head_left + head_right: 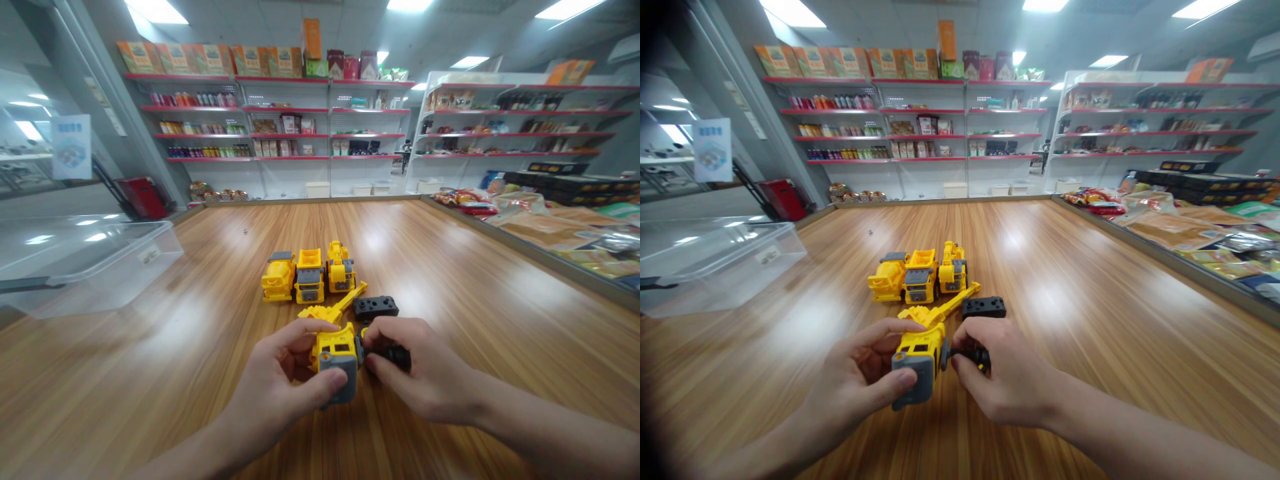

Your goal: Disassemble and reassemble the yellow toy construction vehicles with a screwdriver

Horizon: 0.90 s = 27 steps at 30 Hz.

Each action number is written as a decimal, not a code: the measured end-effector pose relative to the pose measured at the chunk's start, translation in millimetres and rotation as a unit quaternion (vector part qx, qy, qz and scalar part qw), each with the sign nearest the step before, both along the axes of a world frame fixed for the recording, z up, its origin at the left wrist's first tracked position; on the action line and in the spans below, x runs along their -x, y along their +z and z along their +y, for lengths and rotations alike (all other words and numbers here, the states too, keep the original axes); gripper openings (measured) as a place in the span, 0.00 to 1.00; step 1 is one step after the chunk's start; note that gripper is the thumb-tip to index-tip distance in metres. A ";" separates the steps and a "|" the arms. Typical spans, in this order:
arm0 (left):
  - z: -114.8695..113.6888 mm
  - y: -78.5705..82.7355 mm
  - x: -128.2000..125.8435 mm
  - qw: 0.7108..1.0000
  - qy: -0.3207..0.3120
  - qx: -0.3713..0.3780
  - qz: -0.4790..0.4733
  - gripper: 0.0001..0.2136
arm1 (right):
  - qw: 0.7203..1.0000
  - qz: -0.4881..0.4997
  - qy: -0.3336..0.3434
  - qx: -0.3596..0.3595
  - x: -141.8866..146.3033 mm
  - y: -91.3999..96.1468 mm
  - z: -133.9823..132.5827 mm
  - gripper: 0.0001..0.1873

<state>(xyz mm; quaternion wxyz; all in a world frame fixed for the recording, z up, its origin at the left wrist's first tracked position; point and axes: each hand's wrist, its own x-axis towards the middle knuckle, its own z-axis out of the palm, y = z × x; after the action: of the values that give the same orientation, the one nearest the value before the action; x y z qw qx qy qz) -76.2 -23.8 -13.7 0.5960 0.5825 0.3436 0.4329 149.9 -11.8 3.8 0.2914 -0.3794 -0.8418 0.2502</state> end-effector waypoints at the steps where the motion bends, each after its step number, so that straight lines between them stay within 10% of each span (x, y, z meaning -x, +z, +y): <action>1: -0.1 -0.1 0.1 1.000 0.000 0.000 0.000 0.18 | 1.000 -0.004 0.003 -0.001 0.0 -0.3 0.2 0.03; 27: -0.2 1.3 -1.1 1.000 0.002 0.001 0.007 0.17 | 0.999 0.006 0.017 0.046 0.9 -2.2 1.6 0.06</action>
<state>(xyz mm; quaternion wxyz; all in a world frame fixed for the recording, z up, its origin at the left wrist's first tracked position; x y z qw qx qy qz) -75.1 -24.0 -12.4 0.5931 0.5843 0.3497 0.4295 149.0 -10.2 1.6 0.2749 -0.3766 -0.8338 0.2955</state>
